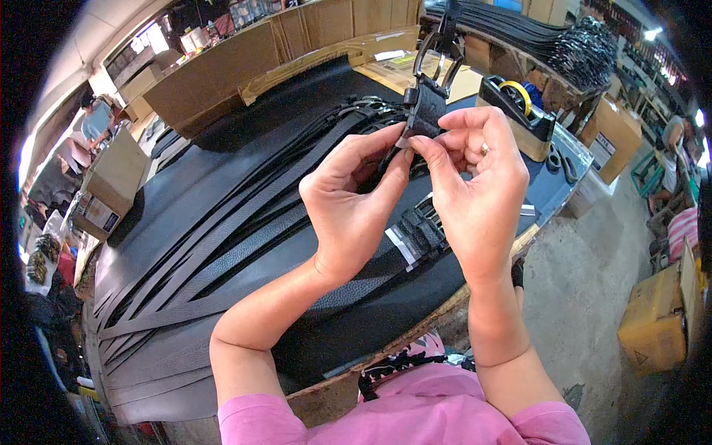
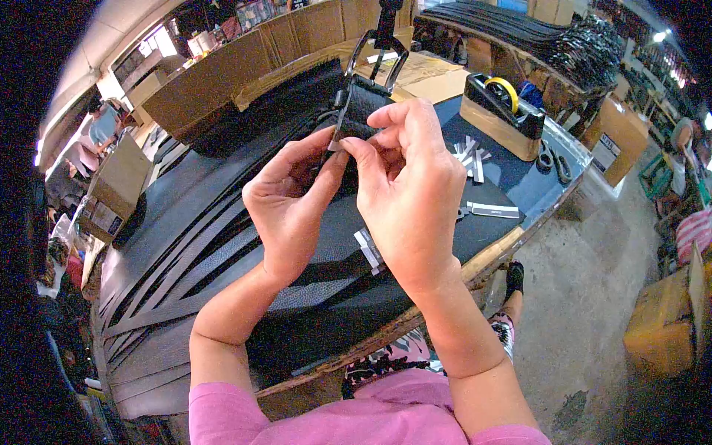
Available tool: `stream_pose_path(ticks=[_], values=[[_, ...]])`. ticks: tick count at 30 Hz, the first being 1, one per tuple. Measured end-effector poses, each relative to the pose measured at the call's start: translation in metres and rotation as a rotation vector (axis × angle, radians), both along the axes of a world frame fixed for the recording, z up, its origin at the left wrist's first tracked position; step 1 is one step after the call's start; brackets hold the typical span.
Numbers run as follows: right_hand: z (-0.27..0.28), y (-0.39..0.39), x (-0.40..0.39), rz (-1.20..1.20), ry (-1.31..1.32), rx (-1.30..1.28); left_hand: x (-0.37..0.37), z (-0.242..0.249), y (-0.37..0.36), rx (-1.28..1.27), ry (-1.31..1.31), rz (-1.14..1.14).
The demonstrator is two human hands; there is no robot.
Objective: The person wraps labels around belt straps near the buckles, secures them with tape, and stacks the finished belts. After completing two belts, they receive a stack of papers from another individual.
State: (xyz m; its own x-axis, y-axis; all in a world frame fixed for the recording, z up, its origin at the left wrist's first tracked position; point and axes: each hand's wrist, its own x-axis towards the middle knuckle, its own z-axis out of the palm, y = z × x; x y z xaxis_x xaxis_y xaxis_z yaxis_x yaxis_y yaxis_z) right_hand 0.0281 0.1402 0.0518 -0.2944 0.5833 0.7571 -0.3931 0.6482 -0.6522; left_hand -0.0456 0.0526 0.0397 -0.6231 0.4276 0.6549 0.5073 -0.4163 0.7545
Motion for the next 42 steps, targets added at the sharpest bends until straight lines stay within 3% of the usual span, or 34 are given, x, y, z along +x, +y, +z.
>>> stream_pose_path(ticks=[25, 27, 34, 36, 42], values=[[-0.002, 0.008, 0.001, -0.136, -0.061, 0.083, -0.001, 0.002, -0.001, -0.015, -0.02, -0.004], [0.001, 0.004, 0.003, -0.005, -0.107, -0.113, -0.001, 0.003, 0.0, 0.008, -0.054, -0.055], [-0.01, 0.013, -0.007, 0.257, 0.131, -0.218, -0.008, 0.015, -0.004, -0.018, -0.248, -0.192], [-0.004, 0.012, -0.002, 0.394, 0.117, -0.395, -0.012, 0.018, -0.005, -0.061, -0.361, -0.29], [-0.006, 0.023, 0.008, 0.498, 0.033, -0.376, -0.024, 0.019, -0.005, -0.142, -0.406, -0.34]])
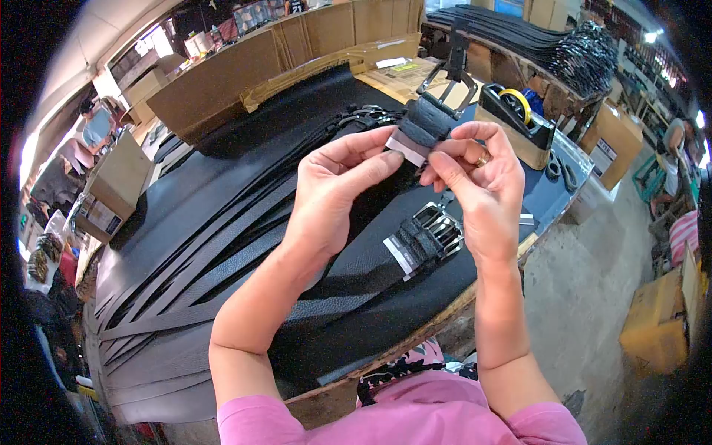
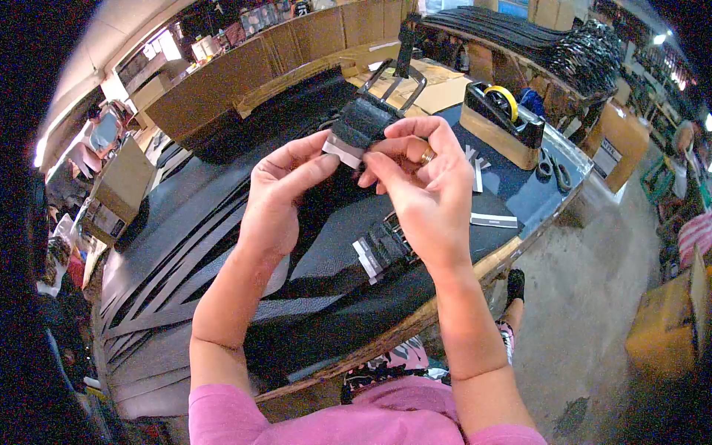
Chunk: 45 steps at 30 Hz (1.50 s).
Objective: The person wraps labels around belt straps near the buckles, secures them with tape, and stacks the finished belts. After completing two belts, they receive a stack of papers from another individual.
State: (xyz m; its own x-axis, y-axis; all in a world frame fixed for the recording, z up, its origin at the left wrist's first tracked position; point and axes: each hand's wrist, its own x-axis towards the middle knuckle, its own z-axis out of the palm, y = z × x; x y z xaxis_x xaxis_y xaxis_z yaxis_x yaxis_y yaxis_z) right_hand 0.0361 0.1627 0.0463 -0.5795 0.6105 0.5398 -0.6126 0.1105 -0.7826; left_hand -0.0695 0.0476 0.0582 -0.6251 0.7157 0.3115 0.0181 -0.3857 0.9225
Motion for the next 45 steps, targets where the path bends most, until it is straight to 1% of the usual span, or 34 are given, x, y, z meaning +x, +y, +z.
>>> stream_pose_path(ticks=[1, 3, 7, 9, 13, 15, 16, 18, 19, 21, 24, 32, 34, 37, 40, 45], values=[[-0.001, 0.002, 0.001, 0.0, 0.0, 0.001, -0.002, 0.0, 0.0, 0.001, 0.0, 0.0], [-0.001, 0.005, 0.001, 0.144, 0.037, -0.055, -0.006, 0.0, -0.001, -0.005, 0.013, 0.001], [0.002, 0.006, 0.004, 0.138, 0.005, -0.057, -0.007, 0.001, -0.001, -0.018, -0.029, -0.045], [0.002, 0.005, 0.003, 0.088, 0.002, -0.003, -0.007, 0.002, -0.001, -0.017, -0.092, -0.075], [0.004, -0.007, 0.0, 0.003, -0.039, -0.016, -0.007, 0.001, -0.001, -0.014, -0.054, -0.051], [0.004, -0.014, -0.005, -0.004, 0.07, -0.101, -0.006, 0.0, 0.0, 0.033, -0.093, -0.064], [0.003, -0.014, -0.006, -0.004, 0.07, -0.102, -0.006, -0.001, 0.001, 0.033, -0.094, -0.064], [-0.001, -0.015, -0.009, -0.088, 0.087, -0.079, -0.004, -0.004, 0.003, 0.041, -0.062, -0.028], [-0.003, -0.016, -0.01, -0.086, 0.087, -0.078, -0.002, -0.004, 0.003, 0.042, -0.061, -0.026], [-0.005, -0.017, -0.012, -0.126, 0.127, -0.103, 0.001, -0.006, 0.003, 0.084, 0.023, -0.009], [-0.007, -0.02, -0.016, -0.178, 0.143, -0.106, 0.007, -0.006, 0.003, 0.074, 0.027, 0.011], [-0.011, -0.027, -0.023, -0.17, 0.217, -0.207, 0.012, -0.005, 0.001, 0.092, 0.062, 0.013], [-0.011, -0.027, -0.023, -0.168, 0.22, -0.215, 0.012, -0.005, 0.0, 0.056, 0.076, 0.043], [-0.008, -0.029, -0.023, -0.122, 0.229, -0.257, 0.014, -0.004, -0.001, 0.07, 0.081, 0.036], [-0.008, -0.027, -0.023, -0.121, 0.232, -0.248, 0.012, -0.006, 0.0, 0.058, 0.097, 0.05], [-0.009, -0.023, -0.018, -0.203, 0.178, -0.099, 0.012, -0.006, 0.0, 0.052, 0.129, 0.029]])
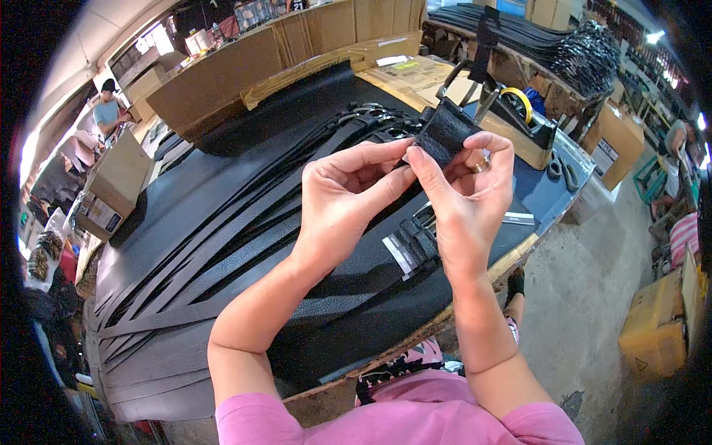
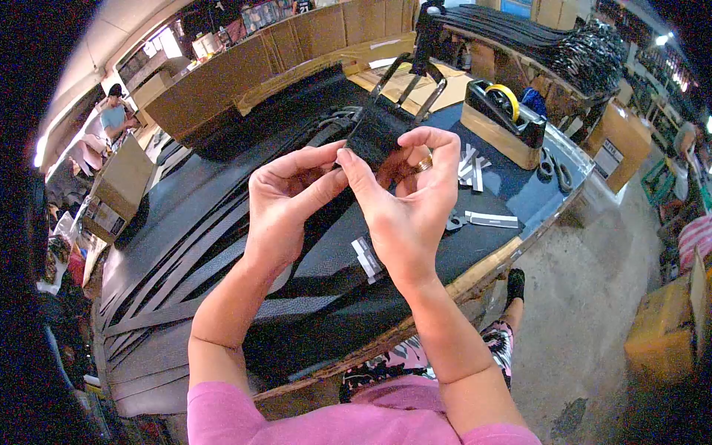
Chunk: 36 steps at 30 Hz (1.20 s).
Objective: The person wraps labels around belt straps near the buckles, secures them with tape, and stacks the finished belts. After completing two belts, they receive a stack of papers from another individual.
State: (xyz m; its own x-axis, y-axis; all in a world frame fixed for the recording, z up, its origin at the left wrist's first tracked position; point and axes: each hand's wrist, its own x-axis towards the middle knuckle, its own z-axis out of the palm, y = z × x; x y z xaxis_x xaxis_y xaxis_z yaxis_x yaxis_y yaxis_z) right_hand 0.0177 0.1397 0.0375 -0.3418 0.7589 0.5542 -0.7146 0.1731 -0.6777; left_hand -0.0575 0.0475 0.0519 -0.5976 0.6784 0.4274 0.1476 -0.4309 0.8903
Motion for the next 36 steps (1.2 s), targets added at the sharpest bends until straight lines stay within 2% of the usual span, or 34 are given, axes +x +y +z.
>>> stream_pose_path(ticks=[4, 7, 10, 17, 22, 31, 36], values=[[-0.004, 0.004, -0.001, -0.053, 0.021, 0.042, 0.002, 0.001, 0.002, 0.018, -0.055, -0.022], [-0.002, 0.002, 0.0, 0.003, 0.064, 0.05, -0.005, 0.003, 0.001, 0.002, -0.137, -0.085], [-0.002, 0.005, 0.004, 0.02, -0.015, 0.063, -0.012, 0.002, 0.003, -0.038, -0.222, -0.118], [0.001, 0.012, 0.014, 0.224, -0.043, 0.113, -0.019, 0.005, 0.002, -0.009, -0.188, -0.047], [0.005, 0.012, 0.013, 0.346, 0.015, 0.083, -0.025, 0.012, -0.003, -0.064, -0.216, -0.11], [0.003, 0.005, 0.004, 0.177, -0.005, 0.101, -0.023, 0.014, -0.005, -0.068, -0.3, -0.167], [0.001, 0.006, 0.003, 0.204, 0.034, 0.086, -0.024, 0.014, -0.005, -0.048, -0.315, -0.184]])
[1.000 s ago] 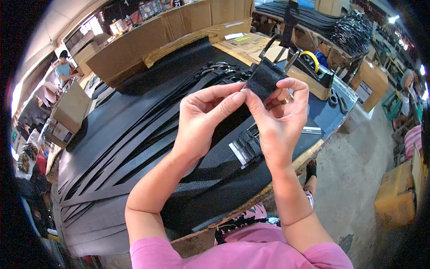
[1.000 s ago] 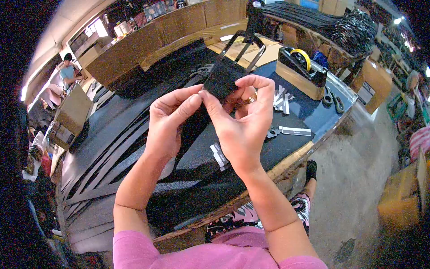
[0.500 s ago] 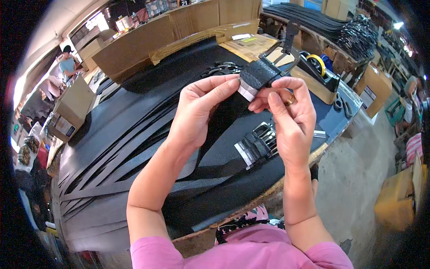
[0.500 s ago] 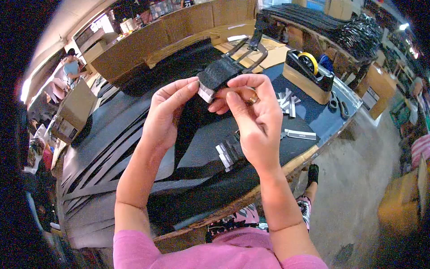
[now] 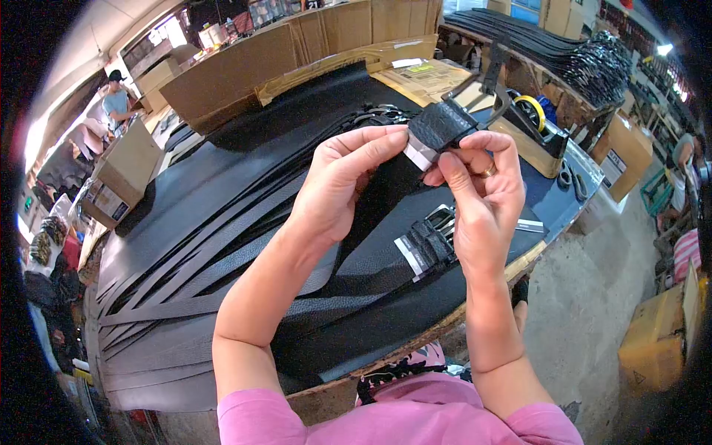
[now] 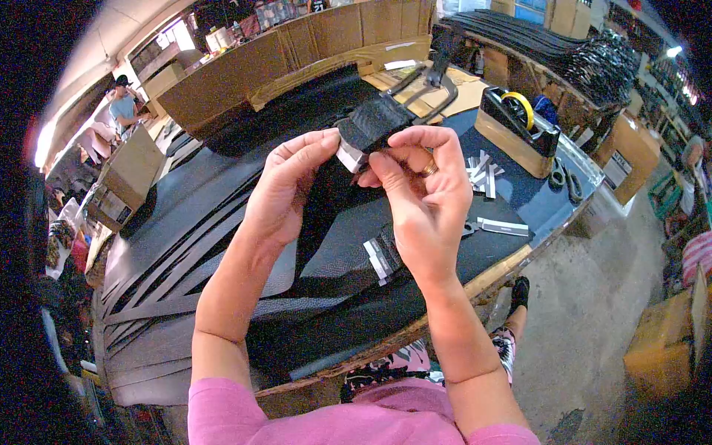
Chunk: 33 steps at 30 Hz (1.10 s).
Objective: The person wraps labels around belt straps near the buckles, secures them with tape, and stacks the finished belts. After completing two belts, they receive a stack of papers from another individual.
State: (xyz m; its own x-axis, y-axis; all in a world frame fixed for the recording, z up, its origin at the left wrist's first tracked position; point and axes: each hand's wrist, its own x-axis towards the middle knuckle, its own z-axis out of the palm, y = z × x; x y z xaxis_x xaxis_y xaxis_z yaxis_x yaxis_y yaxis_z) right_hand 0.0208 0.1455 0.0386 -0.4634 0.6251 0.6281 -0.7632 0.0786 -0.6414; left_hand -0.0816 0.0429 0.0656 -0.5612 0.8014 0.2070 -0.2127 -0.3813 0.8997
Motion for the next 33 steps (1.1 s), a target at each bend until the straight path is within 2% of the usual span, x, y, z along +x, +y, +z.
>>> stream_pose_path(ticks=[5, 8, 14, 20, 24, 27, 28, 31, 32, 33], values=[[0.001, 0.0, 0.003, 0.072, 0.009, -0.05, 0.0, -0.002, 0.001, 0.014, 0.038, 0.016], [0.001, -0.002, 0.002, 0.06, 0.002, -0.014, 0.006, -0.006, 0.005, 0.036, 0.095, 0.13], [-0.002, -0.007, -0.009, -0.093, 0.006, -0.062, 0.016, -0.013, 0.008, 0.081, 0.242, 0.274], [-0.005, -0.007, -0.009, -0.075, 0.008, -0.092, 0.013, -0.012, 0.007, 0.056, 0.246, 0.219], [-0.006, -0.007, -0.007, 0.02, 0.018, -0.168, 0.013, -0.013, 0.007, 0.033, 0.306, 0.226], [-0.003, 0.0, 0.002, 0.106, 0.001, -0.172, 0.02, -0.009, 0.005, 0.035, 0.516, 0.377], [-0.003, 0.004, 0.007, 0.151, -0.022, -0.169, 0.023, -0.007, 0.004, 0.035, 0.516, 0.378], [0.004, 0.025, 0.02, 0.179, -0.075, -0.102, 0.025, -0.008, 0.005, 0.062, 0.799, 0.46], [0.01, 0.029, 0.023, 0.218, -0.096, -0.121, 0.023, -0.011, 0.008, 0.08, 0.902, 0.393], [0.014, 0.032, 0.022, 0.087, -0.255, 0.002, 0.024, -0.012, 0.008, 0.041, 0.943, 0.397]])
